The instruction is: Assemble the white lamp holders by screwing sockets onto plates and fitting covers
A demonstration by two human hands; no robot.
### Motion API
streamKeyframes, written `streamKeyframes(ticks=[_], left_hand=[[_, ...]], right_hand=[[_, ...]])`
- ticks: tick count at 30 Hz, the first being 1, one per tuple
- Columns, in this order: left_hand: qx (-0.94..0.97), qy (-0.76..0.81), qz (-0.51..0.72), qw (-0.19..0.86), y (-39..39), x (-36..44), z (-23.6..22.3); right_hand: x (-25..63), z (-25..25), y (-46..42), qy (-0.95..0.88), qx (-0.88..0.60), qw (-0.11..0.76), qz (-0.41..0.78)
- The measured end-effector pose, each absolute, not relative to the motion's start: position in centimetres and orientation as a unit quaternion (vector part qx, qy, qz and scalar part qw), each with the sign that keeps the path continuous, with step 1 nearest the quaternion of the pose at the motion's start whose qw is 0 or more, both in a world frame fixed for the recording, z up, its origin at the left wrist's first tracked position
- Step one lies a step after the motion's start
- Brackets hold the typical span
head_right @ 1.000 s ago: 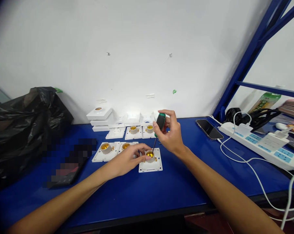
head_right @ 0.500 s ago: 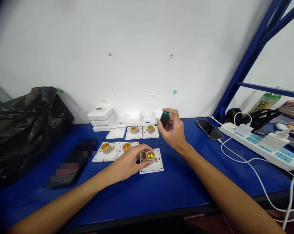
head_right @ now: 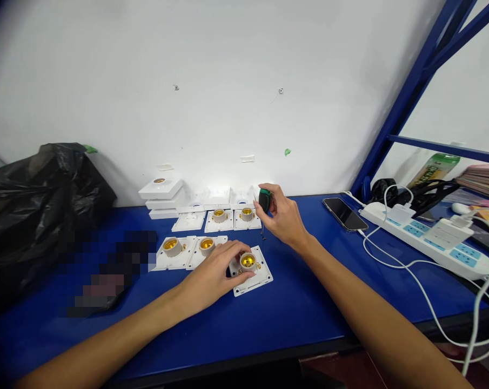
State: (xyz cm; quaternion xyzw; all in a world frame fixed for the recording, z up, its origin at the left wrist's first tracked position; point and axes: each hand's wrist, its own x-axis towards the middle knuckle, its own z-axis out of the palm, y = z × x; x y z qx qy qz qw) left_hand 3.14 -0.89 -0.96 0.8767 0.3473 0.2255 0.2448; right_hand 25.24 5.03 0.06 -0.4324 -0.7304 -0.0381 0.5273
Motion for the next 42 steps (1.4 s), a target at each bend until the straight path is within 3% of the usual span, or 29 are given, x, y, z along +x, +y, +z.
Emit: streamKeyframes(ticks=[24, 34, 42], left_hand=[[0.876, 0.344, 0.232, 0.247, -1.0, 3.2, -0.7], [0.796, 0.396, 0.293, 0.351, -0.8, 3.3, -1.1], [0.769, 0.386, 0.356, 0.365, -0.5, 3.7, -1.2]], right_hand=[[25.2, -0.1, 5.1, -0.728, -0.437, 0.528, -0.027], [23.9, 1.8, 3.5, -0.614, -0.420, 0.665, 0.072], [22.8, 2.2, 2.5, -0.604, -0.400, 0.681, 0.108]])
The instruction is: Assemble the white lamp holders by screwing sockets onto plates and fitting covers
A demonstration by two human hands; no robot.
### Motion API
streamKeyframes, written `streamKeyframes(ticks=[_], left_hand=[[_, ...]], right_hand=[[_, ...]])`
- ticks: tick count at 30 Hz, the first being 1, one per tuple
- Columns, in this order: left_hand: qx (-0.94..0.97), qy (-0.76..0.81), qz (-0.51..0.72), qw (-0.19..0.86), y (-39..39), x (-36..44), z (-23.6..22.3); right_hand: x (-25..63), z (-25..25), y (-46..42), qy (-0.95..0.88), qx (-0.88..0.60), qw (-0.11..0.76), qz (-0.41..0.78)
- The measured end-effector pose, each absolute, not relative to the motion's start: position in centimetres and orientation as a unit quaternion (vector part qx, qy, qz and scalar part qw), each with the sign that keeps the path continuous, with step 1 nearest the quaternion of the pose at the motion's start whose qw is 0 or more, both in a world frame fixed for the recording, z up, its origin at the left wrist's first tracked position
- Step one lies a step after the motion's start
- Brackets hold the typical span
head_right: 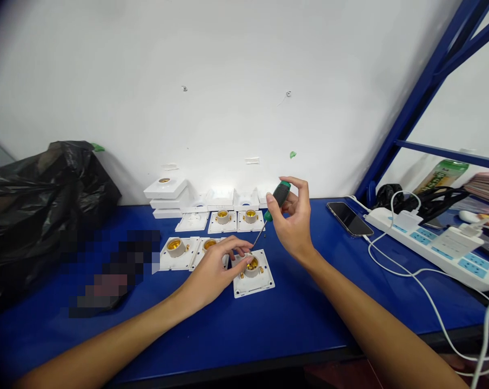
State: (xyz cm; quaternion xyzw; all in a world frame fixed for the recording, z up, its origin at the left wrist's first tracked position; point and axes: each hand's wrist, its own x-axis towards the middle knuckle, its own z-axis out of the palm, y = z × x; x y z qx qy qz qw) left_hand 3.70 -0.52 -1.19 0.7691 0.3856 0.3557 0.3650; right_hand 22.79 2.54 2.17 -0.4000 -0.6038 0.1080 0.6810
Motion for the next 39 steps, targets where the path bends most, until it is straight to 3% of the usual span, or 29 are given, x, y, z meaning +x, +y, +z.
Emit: streamKeyframes(ticks=[24, 39], left_hand=[[0.748, 0.361, 0.396, 0.393, -0.3, 3.7, -0.8], [0.793, 0.347, 0.396, 0.305, -0.6, 3.5, -0.5]], right_hand=[[22.3, 2.2, 1.9, -0.619, -0.388, 0.681, 0.053], [22.0, 1.5, 0.8, -0.673, -0.294, 0.666, -0.134]])
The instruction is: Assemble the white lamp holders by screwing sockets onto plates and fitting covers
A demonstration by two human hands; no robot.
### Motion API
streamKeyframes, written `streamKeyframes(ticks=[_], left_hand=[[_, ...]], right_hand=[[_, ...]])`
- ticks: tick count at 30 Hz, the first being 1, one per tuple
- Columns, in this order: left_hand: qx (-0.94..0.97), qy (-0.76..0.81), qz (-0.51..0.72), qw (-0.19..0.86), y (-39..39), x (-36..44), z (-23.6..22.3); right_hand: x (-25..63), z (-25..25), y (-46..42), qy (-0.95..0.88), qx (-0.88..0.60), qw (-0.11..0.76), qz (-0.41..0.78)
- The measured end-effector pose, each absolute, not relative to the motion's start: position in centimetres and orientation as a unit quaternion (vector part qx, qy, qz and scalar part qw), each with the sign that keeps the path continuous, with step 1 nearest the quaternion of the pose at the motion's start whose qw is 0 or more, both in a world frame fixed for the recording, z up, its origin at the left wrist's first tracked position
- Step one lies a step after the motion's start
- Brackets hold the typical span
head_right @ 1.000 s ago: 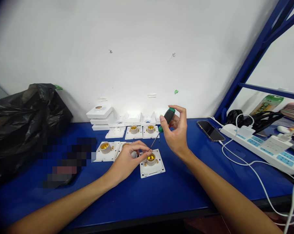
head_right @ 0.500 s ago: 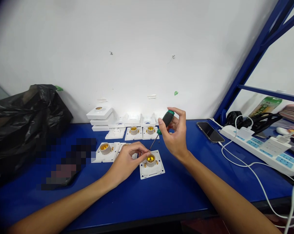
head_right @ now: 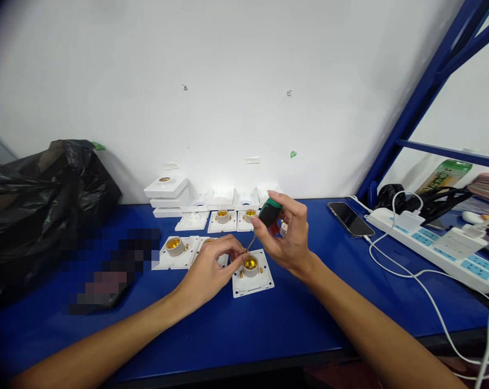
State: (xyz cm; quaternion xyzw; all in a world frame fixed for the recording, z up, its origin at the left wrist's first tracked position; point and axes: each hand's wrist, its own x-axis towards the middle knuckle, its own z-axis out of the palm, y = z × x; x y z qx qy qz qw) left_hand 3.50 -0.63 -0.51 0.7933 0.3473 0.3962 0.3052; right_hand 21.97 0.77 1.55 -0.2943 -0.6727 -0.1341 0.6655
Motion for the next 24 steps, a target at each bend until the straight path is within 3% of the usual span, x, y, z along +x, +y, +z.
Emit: streamKeyframes(ticks=[7, 17, 24], left_hand=[[0.796, 0.353, 0.394, 0.294, -0.52, 3.48, -0.40], [0.789, 0.370, 0.383, 0.305, -0.67, 3.59, -0.35], [0.823, 0.383, 0.295, 0.298, -0.76, 3.40, -0.67]], right_hand=[[21.97, 1.64, 0.89, -0.694, -0.244, 0.655, -0.170], [22.01, 2.22, 0.68, -0.651, -0.299, 0.690, -0.107], [22.19, 1.84, 1.08, -0.655, -0.300, 0.686, -0.099]])
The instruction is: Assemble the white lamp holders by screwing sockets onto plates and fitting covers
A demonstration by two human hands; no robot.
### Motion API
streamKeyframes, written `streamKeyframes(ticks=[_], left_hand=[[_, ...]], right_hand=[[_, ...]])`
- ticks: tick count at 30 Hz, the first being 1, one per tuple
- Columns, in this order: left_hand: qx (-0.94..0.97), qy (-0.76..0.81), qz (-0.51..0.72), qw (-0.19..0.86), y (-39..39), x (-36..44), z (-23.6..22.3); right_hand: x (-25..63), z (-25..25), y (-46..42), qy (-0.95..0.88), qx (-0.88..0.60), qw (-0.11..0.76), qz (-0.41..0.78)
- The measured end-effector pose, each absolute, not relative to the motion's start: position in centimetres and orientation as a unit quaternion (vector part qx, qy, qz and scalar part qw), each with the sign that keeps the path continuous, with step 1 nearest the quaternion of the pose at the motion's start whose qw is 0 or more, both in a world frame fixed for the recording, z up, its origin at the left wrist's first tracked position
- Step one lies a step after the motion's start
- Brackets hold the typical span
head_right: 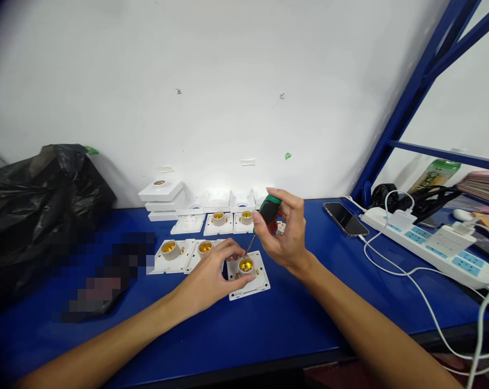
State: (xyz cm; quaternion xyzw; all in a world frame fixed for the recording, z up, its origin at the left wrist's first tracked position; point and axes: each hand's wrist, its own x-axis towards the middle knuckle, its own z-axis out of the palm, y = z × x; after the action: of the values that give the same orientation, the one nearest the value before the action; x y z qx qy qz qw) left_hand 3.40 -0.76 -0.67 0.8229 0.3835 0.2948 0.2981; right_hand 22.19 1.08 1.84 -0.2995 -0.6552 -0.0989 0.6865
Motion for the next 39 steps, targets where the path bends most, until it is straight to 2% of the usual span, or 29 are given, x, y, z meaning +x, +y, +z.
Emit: streamKeyframes(ticks=[15, 39], left_hand=[[0.823, 0.399, 0.267, 0.304, -0.75, 3.47, -1.38], [0.824, 0.394, 0.254, 0.316, -0.76, 3.42, -1.34]], right_hand=[[21.76, 1.12, 0.82, -0.738, -0.276, 0.606, -0.111], [21.62, 0.96, 0.69, -0.751, -0.269, 0.584, -0.148]])
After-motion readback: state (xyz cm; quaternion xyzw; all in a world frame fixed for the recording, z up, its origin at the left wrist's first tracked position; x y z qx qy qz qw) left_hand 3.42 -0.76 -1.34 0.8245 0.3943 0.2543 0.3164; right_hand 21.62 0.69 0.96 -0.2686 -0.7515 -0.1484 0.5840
